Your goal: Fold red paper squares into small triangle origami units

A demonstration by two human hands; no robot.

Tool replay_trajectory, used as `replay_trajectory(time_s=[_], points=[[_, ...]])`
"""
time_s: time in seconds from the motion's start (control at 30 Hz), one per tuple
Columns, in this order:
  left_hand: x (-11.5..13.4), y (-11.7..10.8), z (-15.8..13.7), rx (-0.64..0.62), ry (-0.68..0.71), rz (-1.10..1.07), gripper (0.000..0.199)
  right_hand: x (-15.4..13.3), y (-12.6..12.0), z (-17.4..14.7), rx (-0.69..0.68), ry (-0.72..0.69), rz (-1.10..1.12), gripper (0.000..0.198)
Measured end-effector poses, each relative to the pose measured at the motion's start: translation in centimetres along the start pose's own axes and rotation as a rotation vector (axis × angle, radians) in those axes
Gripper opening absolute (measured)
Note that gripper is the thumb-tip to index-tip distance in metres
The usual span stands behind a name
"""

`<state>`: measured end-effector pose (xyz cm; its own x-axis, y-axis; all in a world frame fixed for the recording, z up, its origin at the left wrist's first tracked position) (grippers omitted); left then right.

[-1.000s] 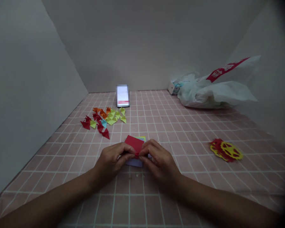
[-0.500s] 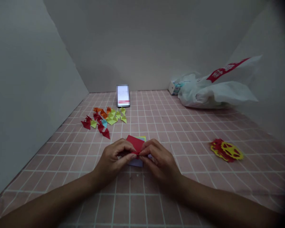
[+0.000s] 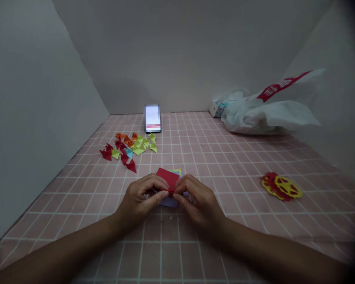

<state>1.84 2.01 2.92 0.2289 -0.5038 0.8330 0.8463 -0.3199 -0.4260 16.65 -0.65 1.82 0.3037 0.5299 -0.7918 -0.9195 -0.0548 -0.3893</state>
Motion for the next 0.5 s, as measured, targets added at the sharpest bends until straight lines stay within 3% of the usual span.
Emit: replay_trajectory(time_s=[0.2,0.4,0.5], points=[[-0.1,0.1,0.0,-0.02,-0.052,-0.036,0.011,0.3,0.1,0.1,-0.023,0.065,0.06,0.015],[-1.3,0.0,-0.3,-0.001,-0.202,-0.073,0.008,1.8,0.5,-0.1,-0.034,0.317,0.292,0.003],[-1.5,0.1,-0.3,0.011,-0.25,-0.142,0.008,2.4,0.7,-0.2,-0.035,0.391,0.437,0.007]])
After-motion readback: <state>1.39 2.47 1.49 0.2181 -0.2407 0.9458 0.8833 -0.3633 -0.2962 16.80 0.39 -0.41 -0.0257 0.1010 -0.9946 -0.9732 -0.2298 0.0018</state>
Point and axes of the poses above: each hand's wrist, its own z-axis towards the middle knuckle, its own y-axis out of the palm, x = y × z, the point moved 6 cm from there along z, towards the middle knuckle, and after that the axes turned 3 degrees about y, right-handed, at the moved point
